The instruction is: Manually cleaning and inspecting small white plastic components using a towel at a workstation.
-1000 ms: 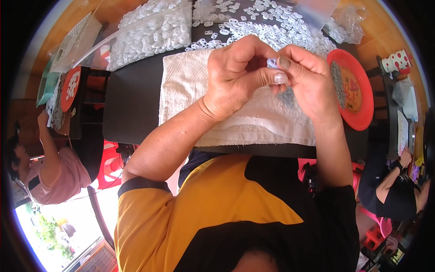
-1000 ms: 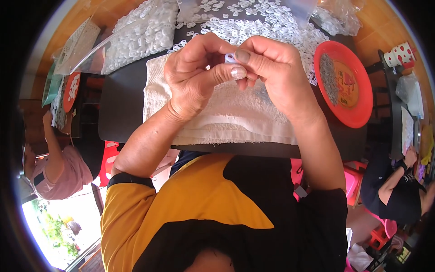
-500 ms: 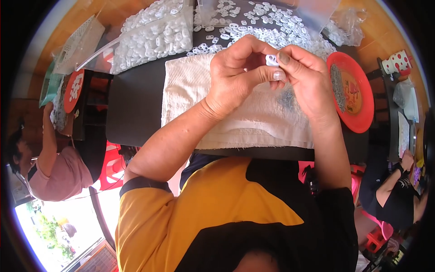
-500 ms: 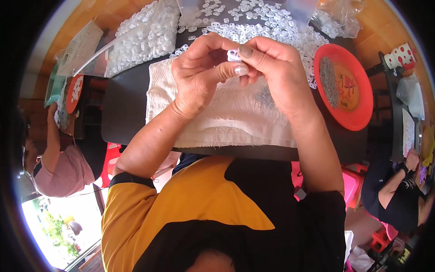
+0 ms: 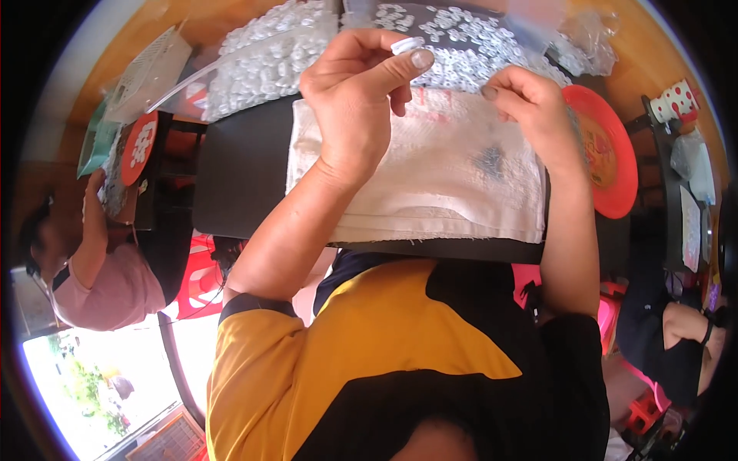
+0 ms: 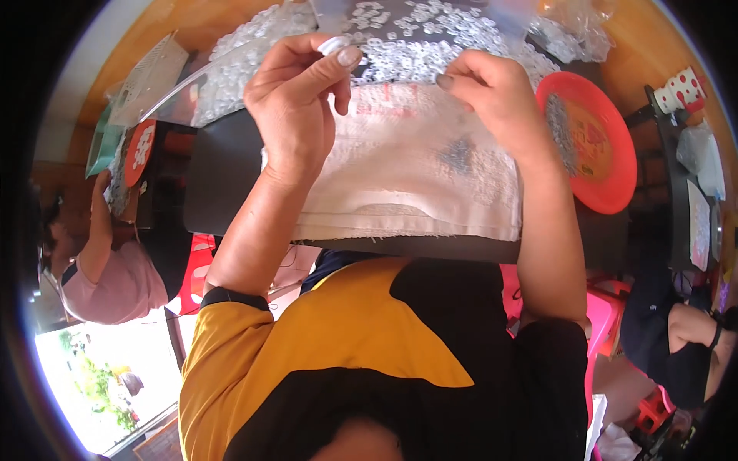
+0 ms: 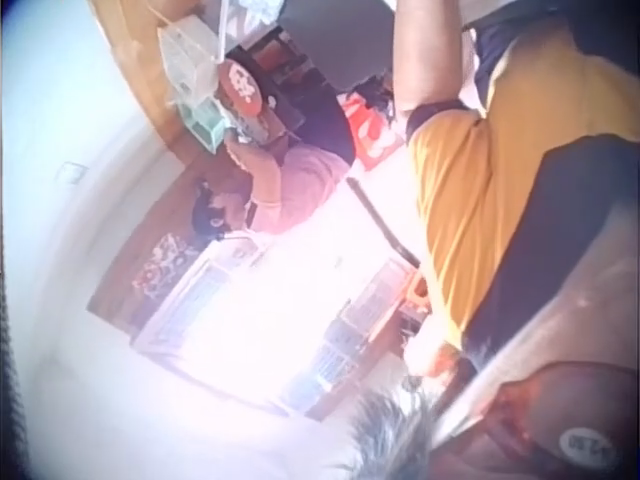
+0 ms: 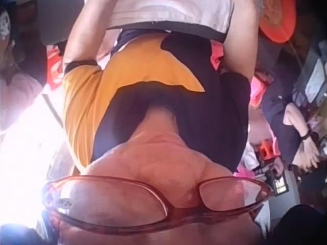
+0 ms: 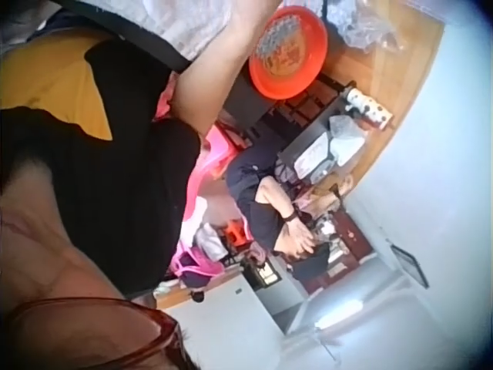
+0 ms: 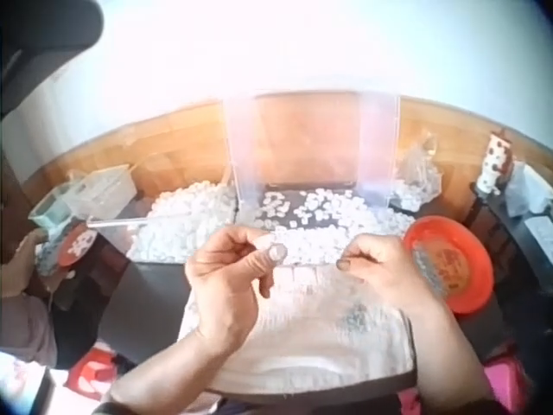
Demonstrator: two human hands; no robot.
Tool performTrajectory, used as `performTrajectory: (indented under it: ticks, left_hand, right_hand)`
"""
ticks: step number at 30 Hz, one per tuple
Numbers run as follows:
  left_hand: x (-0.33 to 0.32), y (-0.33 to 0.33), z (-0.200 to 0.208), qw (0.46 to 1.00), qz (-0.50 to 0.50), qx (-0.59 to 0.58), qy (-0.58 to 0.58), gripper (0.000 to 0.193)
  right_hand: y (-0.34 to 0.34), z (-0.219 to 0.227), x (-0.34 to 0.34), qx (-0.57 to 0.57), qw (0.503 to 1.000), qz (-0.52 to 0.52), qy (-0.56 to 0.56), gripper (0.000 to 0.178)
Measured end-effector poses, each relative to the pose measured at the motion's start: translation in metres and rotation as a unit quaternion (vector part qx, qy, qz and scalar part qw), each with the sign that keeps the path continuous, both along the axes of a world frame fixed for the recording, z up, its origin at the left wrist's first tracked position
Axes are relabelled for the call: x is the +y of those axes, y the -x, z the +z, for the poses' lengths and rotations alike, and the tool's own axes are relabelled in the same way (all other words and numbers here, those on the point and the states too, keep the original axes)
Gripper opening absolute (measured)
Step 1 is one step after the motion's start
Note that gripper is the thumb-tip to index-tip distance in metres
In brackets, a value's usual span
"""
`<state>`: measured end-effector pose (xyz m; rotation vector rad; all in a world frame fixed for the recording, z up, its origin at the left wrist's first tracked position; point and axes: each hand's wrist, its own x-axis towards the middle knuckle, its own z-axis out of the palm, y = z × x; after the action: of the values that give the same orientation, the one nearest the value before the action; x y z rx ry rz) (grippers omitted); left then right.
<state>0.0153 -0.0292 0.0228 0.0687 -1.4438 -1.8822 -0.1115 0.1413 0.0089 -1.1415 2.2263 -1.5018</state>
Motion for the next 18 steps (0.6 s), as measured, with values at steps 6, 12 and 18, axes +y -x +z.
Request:
performTrajectory:
  ticks: [6, 12, 18]
  left_hand:
    - [0.021, -0.005, -0.018, 0.993, 0.009, -0.079, 0.089, 0.014]
    - [0.016, -0.004, -0.026, 0.955, 0.013, 0.013, 0.297, 0.016]
    - [0.018, -0.002, -0.027, 0.946, 0.007, 0.016, 0.325, 0.019]
  right_hand:
    - [-0.03, 0.013, -0.006, -0.119, 0.988, 0.05, 0.083, 0.023]
    - [-0.034, 0.013, -0.006, -0.192, 0.974, 0.087, 0.086, 0.031]
    - [-0.03, 0.014, -0.003, -0.204, 0.97, 0.101, 0.085, 0.024]
